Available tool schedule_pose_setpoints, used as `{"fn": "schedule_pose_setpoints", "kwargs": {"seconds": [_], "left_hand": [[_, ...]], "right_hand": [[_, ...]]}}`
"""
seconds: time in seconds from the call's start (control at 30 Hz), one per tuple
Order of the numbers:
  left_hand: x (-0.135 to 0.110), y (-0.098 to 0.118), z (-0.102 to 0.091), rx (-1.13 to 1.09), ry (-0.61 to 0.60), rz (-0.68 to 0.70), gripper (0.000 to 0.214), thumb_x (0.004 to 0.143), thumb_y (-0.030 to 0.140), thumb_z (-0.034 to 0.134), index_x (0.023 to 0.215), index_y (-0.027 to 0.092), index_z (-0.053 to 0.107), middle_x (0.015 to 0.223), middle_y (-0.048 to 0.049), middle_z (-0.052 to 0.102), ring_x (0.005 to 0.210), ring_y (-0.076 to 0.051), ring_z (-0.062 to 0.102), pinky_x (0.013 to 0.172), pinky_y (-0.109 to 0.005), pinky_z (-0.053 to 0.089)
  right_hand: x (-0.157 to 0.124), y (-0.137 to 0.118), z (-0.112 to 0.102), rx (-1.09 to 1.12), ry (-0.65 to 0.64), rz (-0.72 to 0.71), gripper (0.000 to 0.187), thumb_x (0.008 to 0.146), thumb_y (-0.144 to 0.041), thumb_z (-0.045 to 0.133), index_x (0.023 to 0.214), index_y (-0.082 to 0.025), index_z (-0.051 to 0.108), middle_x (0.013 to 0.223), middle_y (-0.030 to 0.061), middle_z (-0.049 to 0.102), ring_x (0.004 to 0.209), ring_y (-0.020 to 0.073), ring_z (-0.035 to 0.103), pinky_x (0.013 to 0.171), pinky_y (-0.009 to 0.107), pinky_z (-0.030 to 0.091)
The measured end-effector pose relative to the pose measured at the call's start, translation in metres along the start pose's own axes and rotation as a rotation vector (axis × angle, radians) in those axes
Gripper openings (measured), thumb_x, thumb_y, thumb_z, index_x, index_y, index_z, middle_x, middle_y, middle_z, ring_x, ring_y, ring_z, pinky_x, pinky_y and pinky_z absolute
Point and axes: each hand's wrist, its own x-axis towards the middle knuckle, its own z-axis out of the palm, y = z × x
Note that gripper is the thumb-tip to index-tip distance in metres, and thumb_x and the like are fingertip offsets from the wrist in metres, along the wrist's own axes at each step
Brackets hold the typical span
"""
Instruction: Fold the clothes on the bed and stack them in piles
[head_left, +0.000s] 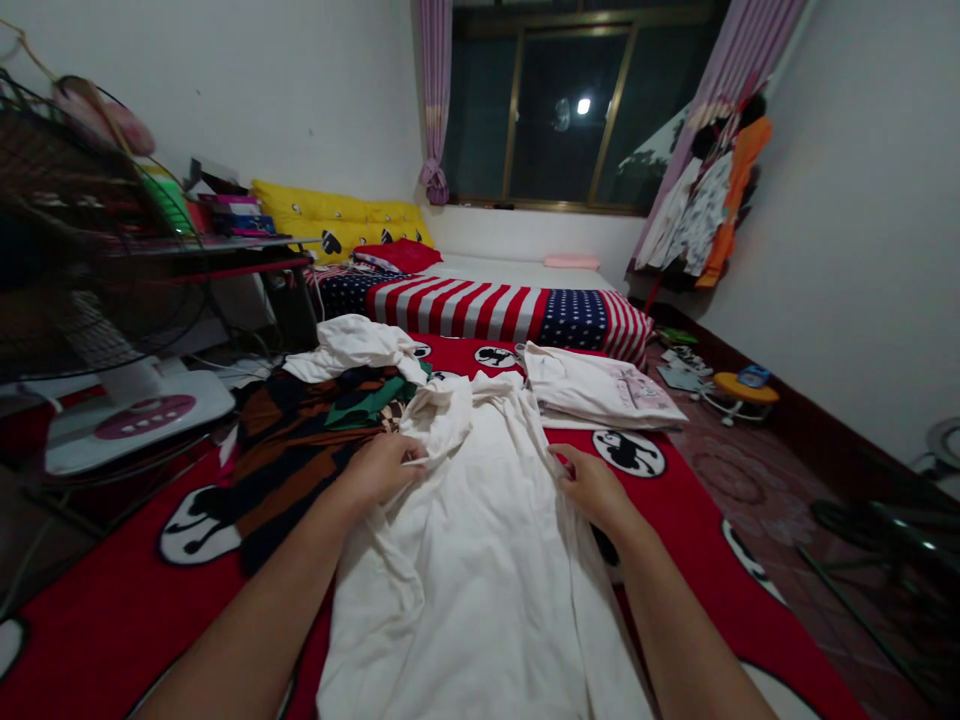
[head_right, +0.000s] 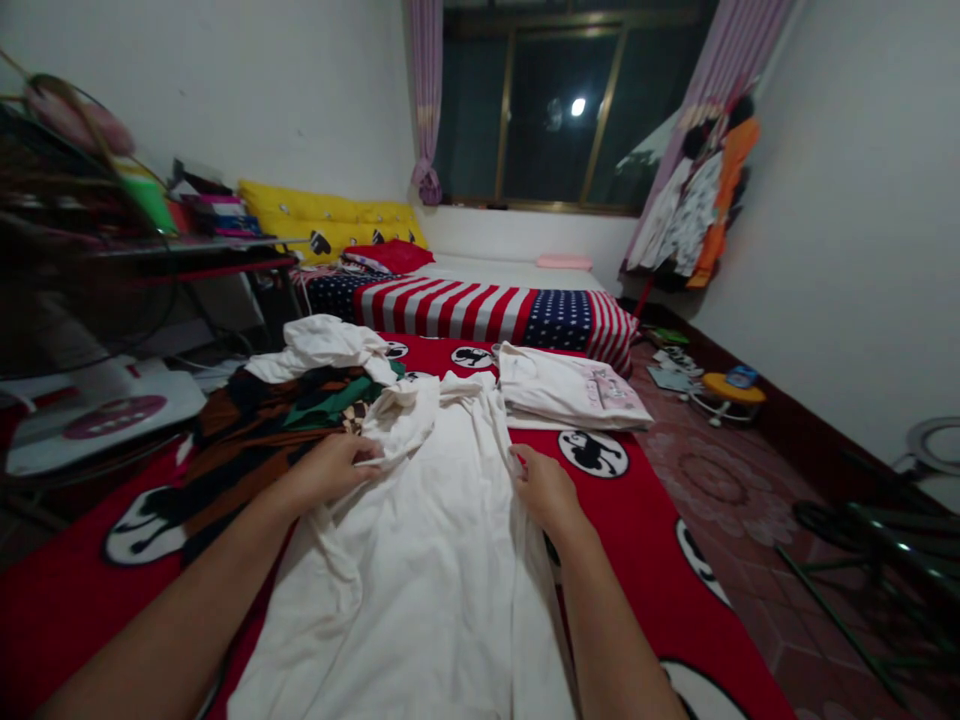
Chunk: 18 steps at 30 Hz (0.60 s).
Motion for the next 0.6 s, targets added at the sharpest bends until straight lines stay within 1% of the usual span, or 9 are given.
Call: {"fn": "schedule_pose_setpoints", "kwargs": {"seconds": [0.07, 0.17, 0.27, 0.33, 0.37, 0.43, 0.5, 0.53, 0.6], "left_hand": [[-0.003, -0.003, -0.022, -0.248, 0.031, 0.002, 0.021, 0.066, 0.037, 0.065, 0.069, 0.017, 0.068, 0.066, -0.0010, 0.065, 0.067, -0.020, 0.059, 0.056, -0.023, 0.039], [-0.016, -0.005, -0.060, -0.619, 0.162, -0.069, 0.036, 0.061, 0.045, 0.070, 0.080, 0.014, 0.069, 0.072, -0.0030, 0.067, 0.066, -0.020, 0.060, 0.053, -0.024, 0.042], [-0.030, -0.004, -0.086, -0.770, 0.267, -0.133, 0.033, 0.060, 0.043, 0.072, 0.077, 0.015, 0.068, 0.068, -0.0033, 0.066, 0.058, -0.018, 0.057, 0.048, -0.023, 0.041], [-0.037, -0.003, -0.094, -0.724, 0.375, -0.173, 0.030, 0.064, 0.043, 0.068, 0.074, 0.015, 0.067, 0.063, -0.0024, 0.065, 0.053, -0.016, 0.053, 0.046, -0.022, 0.039], [-0.039, -0.002, -0.096, -0.629, 0.470, -0.190, 0.028, 0.066, 0.042, 0.067, 0.074, 0.015, 0.066, 0.063, -0.0019, 0.064, 0.054, -0.015, 0.053, 0.047, -0.022, 0.040], [-0.041, 0.004, -0.097, -0.337, 0.685, -0.211, 0.025, 0.069, 0.039, 0.066, 0.077, 0.016, 0.067, 0.067, -0.0011, 0.065, 0.060, -0.015, 0.055, 0.053, -0.023, 0.042], [-0.041, 0.014, -0.094, -0.120, 0.822, -0.177, 0.024, 0.072, 0.037, 0.065, 0.085, 0.017, 0.069, 0.073, -0.0007, 0.067, 0.066, -0.016, 0.059, 0.060, -0.023, 0.044], [-0.040, 0.020, -0.091, -0.094, 0.832, -0.135, 0.024, 0.074, 0.038, 0.064, 0.088, 0.018, 0.069, 0.077, -0.0009, 0.068, 0.068, -0.016, 0.060, 0.062, -0.024, 0.044], [-0.037, 0.032, -0.080, -0.153, 0.738, -0.015, 0.025, 0.078, 0.040, 0.062, 0.090, 0.019, 0.070, 0.080, -0.0017, 0.070, 0.070, -0.016, 0.062, 0.065, -0.024, 0.046]], "right_hand": [[-0.002, 0.004, -0.016, 0.234, -0.007, -0.005, 0.053, 0.068, -0.010, 0.052, 0.119, -0.015, 0.065, 0.083, 0.0052, 0.068, 0.073, 0.0175, 0.060, 0.067, 0.026, 0.043], [-0.018, 0.007, -0.056, 0.611, -0.175, -0.051, 0.039, 0.063, -0.019, 0.059, 0.099, -0.012, 0.073, 0.084, 0.0051, 0.071, 0.075, 0.0190, 0.063, 0.068, 0.026, 0.047], [-0.039, 0.011, -0.096, 0.676, -0.385, -0.096, 0.027, 0.064, -0.031, 0.069, 0.082, -0.013, 0.076, 0.077, 0.0061, 0.072, 0.069, 0.0195, 0.063, 0.063, 0.026, 0.048], [-0.047, 0.016, -0.109, 0.667, -0.409, -0.096, 0.029, 0.067, -0.039, 0.072, 0.079, -0.013, 0.077, 0.073, 0.0072, 0.071, 0.066, 0.0187, 0.063, 0.060, 0.025, 0.047], [-0.048, 0.018, -0.110, 0.666, -0.380, -0.082, 0.032, 0.068, -0.042, 0.072, 0.082, -0.013, 0.077, 0.074, 0.0074, 0.071, 0.065, 0.0180, 0.062, 0.059, 0.024, 0.047], [-0.043, 0.024, -0.104, 0.648, -0.257, -0.026, 0.037, 0.068, -0.045, 0.073, 0.087, -0.013, 0.076, 0.074, 0.0067, 0.071, 0.060, 0.0157, 0.061, 0.054, 0.023, 0.046], [-0.031, 0.028, -0.089, 0.599, -0.097, 0.030, 0.038, 0.067, -0.044, 0.073, 0.086, -0.012, 0.073, 0.069, 0.0045, 0.068, 0.052, 0.0126, 0.056, 0.047, 0.022, 0.042], [-0.025, 0.029, -0.081, 0.567, -0.020, 0.052, 0.036, 0.067, -0.043, 0.072, 0.085, -0.011, 0.072, 0.065, 0.0031, 0.066, 0.048, 0.0113, 0.053, 0.045, 0.021, 0.040], [-0.014, 0.028, -0.062, 0.515, 0.067, 0.077, 0.034, 0.069, -0.039, 0.070, 0.088, -0.010, 0.069, 0.057, -0.0001, 0.061, 0.044, 0.0108, 0.051, 0.042, 0.020, 0.037]]}}
